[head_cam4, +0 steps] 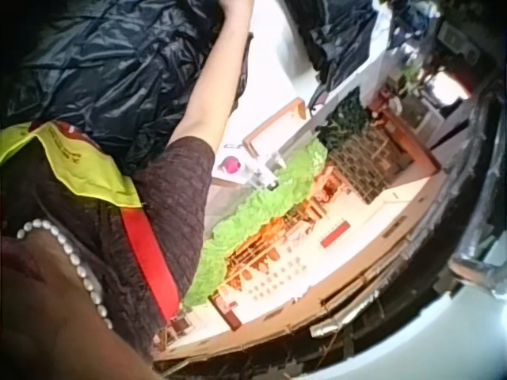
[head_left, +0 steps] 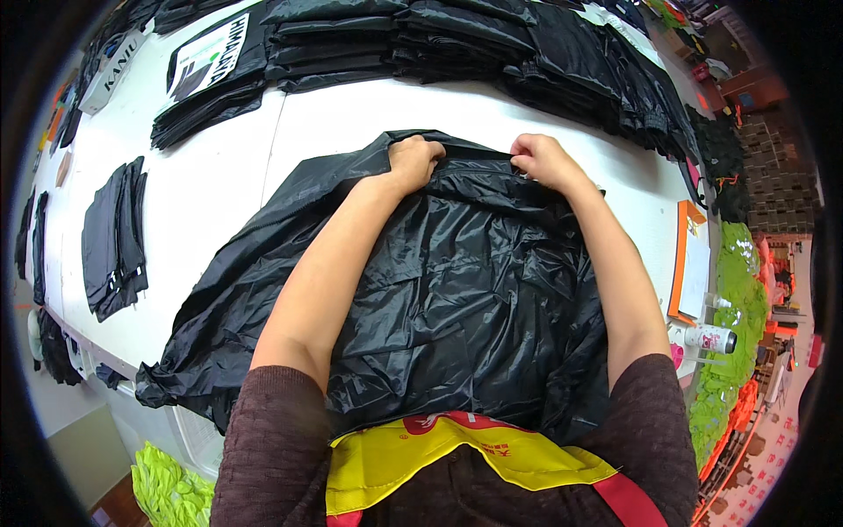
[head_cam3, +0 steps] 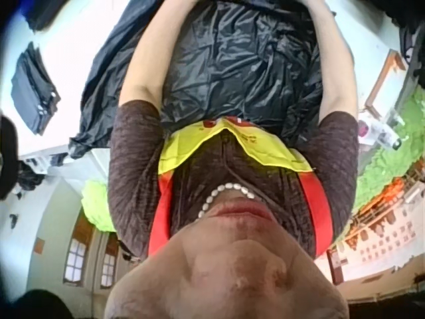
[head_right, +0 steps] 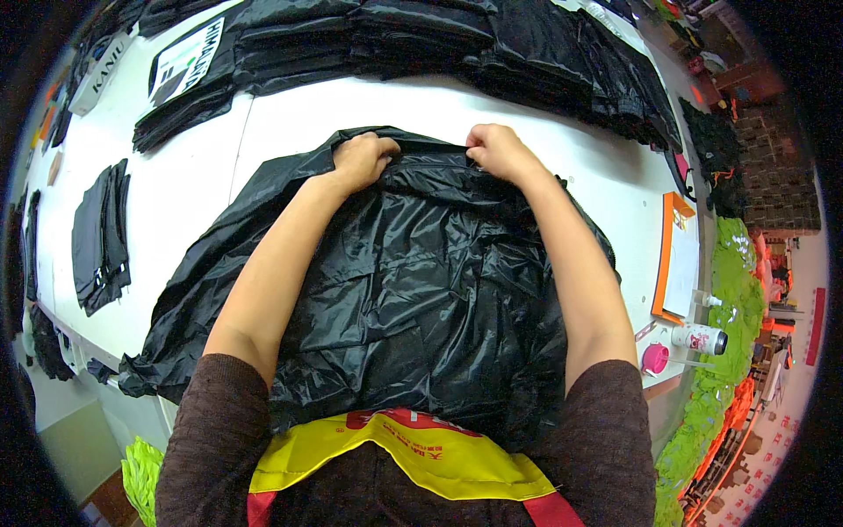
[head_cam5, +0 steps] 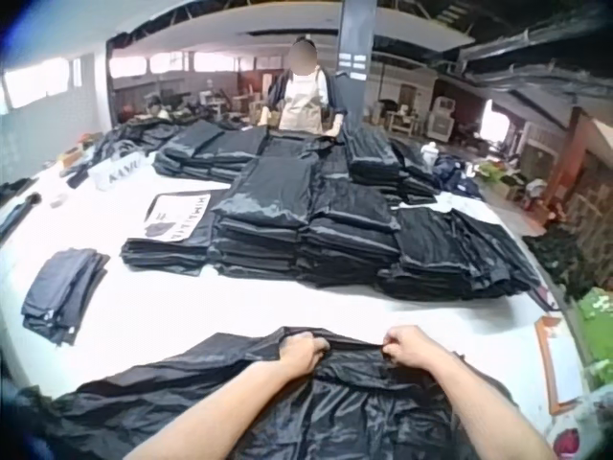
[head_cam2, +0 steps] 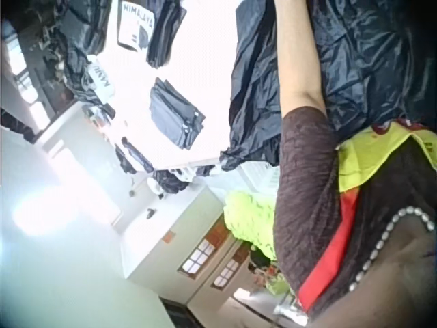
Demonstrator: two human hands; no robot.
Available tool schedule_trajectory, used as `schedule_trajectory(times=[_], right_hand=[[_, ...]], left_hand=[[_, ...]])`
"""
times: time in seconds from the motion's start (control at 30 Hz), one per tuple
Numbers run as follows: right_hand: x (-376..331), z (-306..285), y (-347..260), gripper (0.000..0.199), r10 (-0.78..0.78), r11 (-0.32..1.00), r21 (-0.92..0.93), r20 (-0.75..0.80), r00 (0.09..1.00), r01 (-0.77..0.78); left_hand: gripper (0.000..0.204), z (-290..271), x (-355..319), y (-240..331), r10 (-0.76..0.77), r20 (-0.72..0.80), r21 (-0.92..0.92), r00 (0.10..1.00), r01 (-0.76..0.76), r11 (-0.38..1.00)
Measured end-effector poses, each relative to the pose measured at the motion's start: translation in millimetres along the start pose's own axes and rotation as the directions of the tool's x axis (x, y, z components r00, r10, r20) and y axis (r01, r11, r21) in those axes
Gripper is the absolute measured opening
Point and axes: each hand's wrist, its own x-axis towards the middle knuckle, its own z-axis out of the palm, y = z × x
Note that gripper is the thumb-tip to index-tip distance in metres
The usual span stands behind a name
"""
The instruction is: The person folds a black raincoat on a white table. They smooth the fabric, fold the sleeves inward, fold the body in half, and then fold it into a compact rectangle before placing it on a stack of similar folded garments.
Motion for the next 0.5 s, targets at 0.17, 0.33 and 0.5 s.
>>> schedule_trajectory(times=[0.17, 0.33, 0.5], right_hand=[[-13, 12, -15, 0.012, -0.039, 0.997, -0.072, -0.262, 0.964, 0.021], [-29, 13, -28, 0.007, -0.394, 0.873, -0.415, -0.292, 0.872, 0.256], [-36, 1, -41, 0.019, -0.292, 0.954, -0.129, -0.217, 0.932, 0.269]], left_hand=[[0.029, 17, -2, 36, 0.316, -0.406, -0.093, 0.857, -0.383, 0.919], [0.033, 43, -12, 70, 0.413, -0.34, -0.04, 0.845, -0.451, 0.892], [0.028, 50, 1, 76, 0.314, -0.139, 0.076, 0.939, -0.306, 0.949]])
